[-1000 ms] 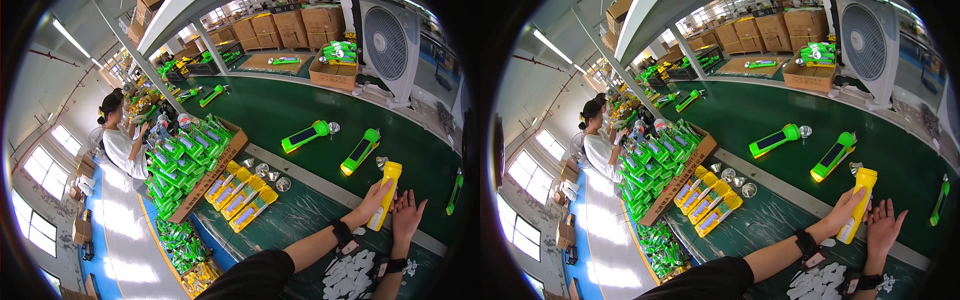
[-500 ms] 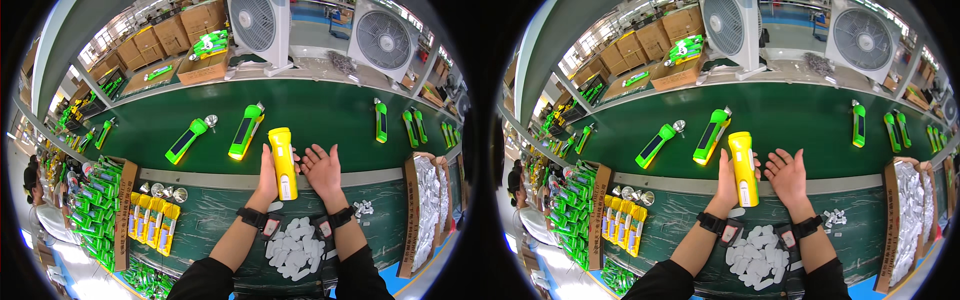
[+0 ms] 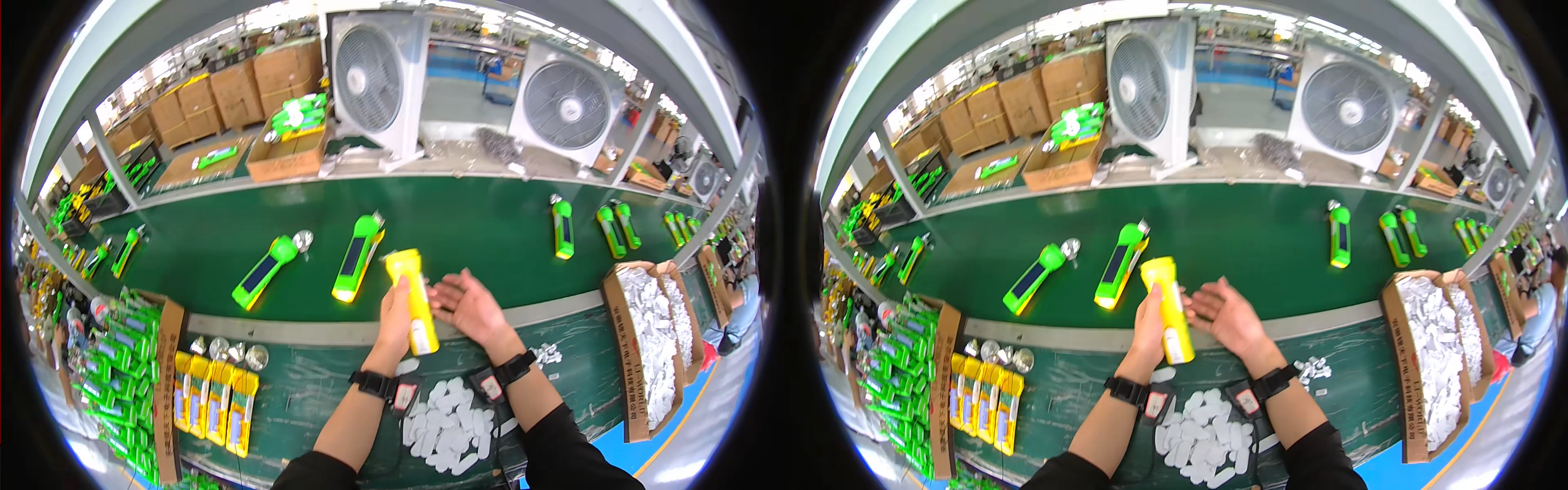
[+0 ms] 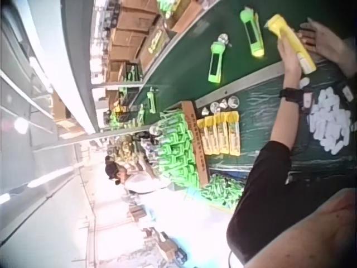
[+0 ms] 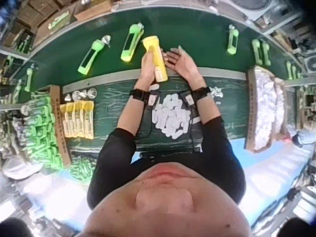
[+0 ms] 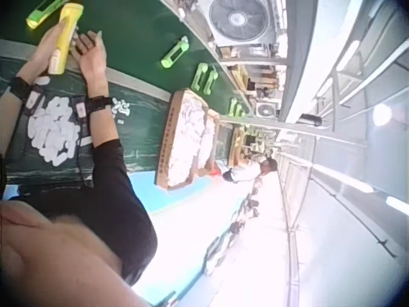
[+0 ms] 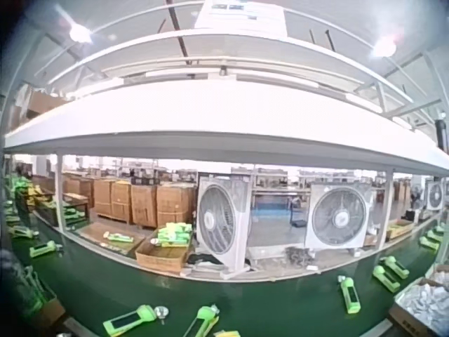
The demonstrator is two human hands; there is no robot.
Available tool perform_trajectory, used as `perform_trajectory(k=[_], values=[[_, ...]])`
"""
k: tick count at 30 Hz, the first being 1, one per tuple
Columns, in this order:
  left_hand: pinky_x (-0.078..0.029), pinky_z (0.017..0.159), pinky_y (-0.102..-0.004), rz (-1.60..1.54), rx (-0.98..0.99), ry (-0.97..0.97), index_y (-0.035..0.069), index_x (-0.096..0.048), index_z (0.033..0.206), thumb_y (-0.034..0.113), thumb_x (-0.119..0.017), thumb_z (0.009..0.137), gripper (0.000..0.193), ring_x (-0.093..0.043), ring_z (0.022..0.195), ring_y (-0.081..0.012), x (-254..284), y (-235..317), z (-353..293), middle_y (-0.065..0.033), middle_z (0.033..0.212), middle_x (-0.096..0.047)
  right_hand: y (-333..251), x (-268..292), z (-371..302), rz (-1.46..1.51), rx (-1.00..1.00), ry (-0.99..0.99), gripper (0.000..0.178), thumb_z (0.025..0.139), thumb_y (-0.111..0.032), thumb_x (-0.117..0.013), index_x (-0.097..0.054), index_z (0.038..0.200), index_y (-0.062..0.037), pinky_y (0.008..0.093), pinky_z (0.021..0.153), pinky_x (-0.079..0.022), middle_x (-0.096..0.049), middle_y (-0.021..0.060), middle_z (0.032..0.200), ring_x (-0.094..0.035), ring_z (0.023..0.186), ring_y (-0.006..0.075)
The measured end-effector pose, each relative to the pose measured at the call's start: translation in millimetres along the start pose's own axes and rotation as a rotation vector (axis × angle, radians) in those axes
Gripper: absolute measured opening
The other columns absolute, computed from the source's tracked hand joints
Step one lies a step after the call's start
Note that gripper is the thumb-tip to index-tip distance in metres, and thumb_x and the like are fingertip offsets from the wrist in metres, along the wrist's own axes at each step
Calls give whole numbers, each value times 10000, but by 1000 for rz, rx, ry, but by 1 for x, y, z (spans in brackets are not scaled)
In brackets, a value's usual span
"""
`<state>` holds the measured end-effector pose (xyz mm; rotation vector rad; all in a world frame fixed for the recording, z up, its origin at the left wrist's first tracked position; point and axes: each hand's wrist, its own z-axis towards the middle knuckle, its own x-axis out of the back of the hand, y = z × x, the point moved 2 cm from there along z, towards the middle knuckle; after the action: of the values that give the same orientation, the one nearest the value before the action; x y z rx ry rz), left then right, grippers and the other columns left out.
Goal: Assemble small plastic covers and components onto flashlights on a factory conveyor belt.
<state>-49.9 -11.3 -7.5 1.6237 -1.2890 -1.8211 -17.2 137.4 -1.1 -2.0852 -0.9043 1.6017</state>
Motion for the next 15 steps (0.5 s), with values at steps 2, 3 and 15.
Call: perform_trajectory(k=[2,3,15], values=[[-503,733,-317,-10,-124,26,10,-490,1126,446,-332,980,487,-604,843,-196,6,4,-6,-138,997,-634,1,-20,-10,-182,-28,-73,385,934,-340,-513,-469,1157,-29,468,901,-457,-513,142,1150,-547,1042,271],[-497,751,-318,-51,-160,36,13,-479,1134,449,-330,979,486,-595,874,-195,3,8,-9,-153,1049,-622,1,-23,-13,-297,-32,-77,366,930,-301,-526,-467,1165,-26,454,886,-468,-524,138,1141,-550,1043,258],[-396,957,-408,-245,-8,-234,20,-429,1244,595,-287,931,670,-515,1090,-271,3,-1,9,-171,1170,-537,-16,-42,-45,-497,-107,-245,438,831,-221,-670,-509,1158,23,240,667,-490,-593,38,963,-585,851,94]])
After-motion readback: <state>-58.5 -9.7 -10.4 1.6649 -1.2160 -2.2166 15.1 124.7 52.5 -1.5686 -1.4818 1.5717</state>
